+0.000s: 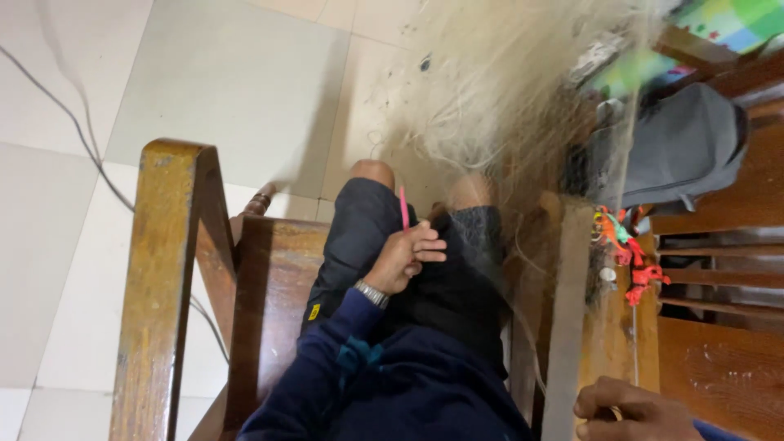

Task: Repairing or weaving a fishing net using a plastic shuttle and twine

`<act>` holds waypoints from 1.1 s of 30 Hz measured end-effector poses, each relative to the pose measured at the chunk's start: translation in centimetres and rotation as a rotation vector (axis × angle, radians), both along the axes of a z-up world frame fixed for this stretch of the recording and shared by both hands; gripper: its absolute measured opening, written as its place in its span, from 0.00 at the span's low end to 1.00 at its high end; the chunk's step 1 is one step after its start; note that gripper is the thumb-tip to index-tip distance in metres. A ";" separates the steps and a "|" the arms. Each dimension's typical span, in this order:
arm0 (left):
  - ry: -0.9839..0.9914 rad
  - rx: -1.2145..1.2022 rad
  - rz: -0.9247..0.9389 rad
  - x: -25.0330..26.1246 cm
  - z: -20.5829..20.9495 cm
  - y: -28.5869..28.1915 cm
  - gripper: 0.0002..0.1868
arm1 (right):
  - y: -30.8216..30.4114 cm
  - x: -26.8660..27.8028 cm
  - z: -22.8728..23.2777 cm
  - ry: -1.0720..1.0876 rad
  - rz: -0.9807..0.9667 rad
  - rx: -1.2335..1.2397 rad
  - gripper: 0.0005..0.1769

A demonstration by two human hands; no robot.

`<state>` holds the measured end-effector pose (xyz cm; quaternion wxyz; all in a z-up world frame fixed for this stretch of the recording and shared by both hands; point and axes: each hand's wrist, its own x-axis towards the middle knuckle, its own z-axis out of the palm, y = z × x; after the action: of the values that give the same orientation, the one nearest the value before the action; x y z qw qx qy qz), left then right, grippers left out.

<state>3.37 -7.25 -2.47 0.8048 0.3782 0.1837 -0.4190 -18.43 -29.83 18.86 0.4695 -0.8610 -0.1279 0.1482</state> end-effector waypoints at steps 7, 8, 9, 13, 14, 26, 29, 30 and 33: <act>-0.041 -0.021 -0.110 -0.4 2.0 -7.1 0.25 | 1.0 2.2 3.0 -0.055 -0.002 0.092 0.07; -0.054 -0.009 -0.023 -0.5 1.5 -8.0 0.14 | 2.1 3.3 4.2 -0.205 0.085 0.052 0.08; -0.055 -0.009 -0.028 -0.1 0.7 -8.4 0.14 | 0.9 2.9 4.2 -0.205 0.081 0.051 0.08; 0.107 -0.138 0.006 1.5 -2.7 -10.3 0.27 | -12.5 -1.4 -6.5 0.314 0.310 -0.067 0.14; 0.087 -0.133 0.020 1.5 -3.7 -11.0 0.23 | -18.3 -6.3 -9.7 0.452 0.464 -0.104 0.08; -0.225 -0.248 0.621 2.7 -5.1 5.7 0.06 | -6.1 -1.5 -0.2 -0.514 -0.453 -0.341 0.10; -0.096 -0.431 0.691 0.5 -4.3 11.0 0.08 | -0.8 1.6 -2.6 -0.500 -0.874 -0.013 0.08; -0.096 -0.433 0.698 -0.2 -2.6 11.5 0.08 | -0.6 2.3 -3.0 -0.500 -0.866 -0.014 0.08; -0.311 -0.242 0.689 -1.7 0.4 12.7 0.02 | -1.2 3.7 -5.4 -0.551 -0.901 0.002 0.03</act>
<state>1.68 5.50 -2.05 0.9552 0.2557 0.1253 -0.0808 -14.76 -31.06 13.49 0.4366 -0.8372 0.1358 -0.3002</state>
